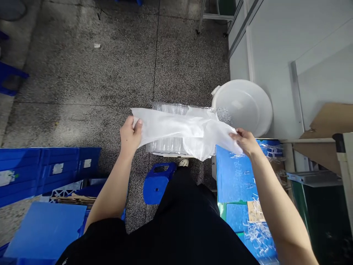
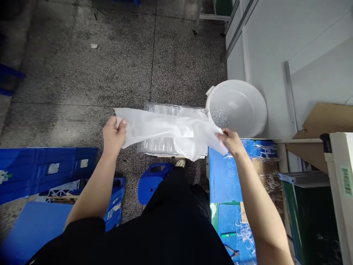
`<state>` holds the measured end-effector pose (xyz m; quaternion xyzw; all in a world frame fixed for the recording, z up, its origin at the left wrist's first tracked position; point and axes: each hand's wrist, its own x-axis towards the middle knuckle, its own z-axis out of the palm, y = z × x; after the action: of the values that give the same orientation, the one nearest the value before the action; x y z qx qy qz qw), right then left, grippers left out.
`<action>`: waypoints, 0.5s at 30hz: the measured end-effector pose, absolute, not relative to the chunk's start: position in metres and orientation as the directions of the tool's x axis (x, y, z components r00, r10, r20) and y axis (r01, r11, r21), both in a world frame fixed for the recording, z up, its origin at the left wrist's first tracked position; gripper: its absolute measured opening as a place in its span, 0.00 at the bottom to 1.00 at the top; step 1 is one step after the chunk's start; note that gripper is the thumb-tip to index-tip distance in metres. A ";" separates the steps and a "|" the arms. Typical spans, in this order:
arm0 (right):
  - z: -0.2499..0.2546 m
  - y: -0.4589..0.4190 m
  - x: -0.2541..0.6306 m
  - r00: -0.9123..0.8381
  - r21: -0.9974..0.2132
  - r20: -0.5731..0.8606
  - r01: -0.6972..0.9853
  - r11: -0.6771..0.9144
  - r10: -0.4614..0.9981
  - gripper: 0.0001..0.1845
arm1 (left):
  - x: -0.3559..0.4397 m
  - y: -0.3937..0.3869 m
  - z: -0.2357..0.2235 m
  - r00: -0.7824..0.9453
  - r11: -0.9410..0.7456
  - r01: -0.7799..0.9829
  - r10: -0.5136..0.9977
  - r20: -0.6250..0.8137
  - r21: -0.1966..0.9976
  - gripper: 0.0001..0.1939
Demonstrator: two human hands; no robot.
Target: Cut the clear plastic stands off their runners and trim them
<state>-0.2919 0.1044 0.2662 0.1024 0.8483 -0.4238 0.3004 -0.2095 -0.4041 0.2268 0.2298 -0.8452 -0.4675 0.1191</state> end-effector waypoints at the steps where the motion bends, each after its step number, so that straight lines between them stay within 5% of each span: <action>1: 0.272 0.101 -0.286 -0.806 -0.676 -0.584 0.413 0.610 -0.102 0.19 | -0.206 -0.401 0.237 -0.875 0.533 -0.240 -0.480 0.057 0.812 0.13; 6: 0.301 0.074 -0.277 -0.831 -0.742 -0.510 0.293 0.603 -0.224 0.22 | -0.197 -0.384 0.266 -0.875 0.656 -0.162 -0.440 0.200 0.737 0.14; 10: 0.324 0.025 -0.264 -0.867 -0.760 -0.391 0.115 0.640 -0.309 0.18 | -0.191 -0.358 0.251 -0.839 0.252 -0.256 -0.538 -0.085 0.933 0.16; 15: 0.353 -0.045 -0.202 -0.839 -0.732 -0.244 -0.170 0.660 -0.487 0.05 | -0.162 -0.319 0.208 -0.809 -0.075 -0.347 -0.480 -0.339 0.935 0.22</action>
<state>-0.2017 -0.0448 0.3528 -0.1855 0.8852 -0.3685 0.2149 -0.1622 -0.3185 0.2075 0.3051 -0.6781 -0.6668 0.0498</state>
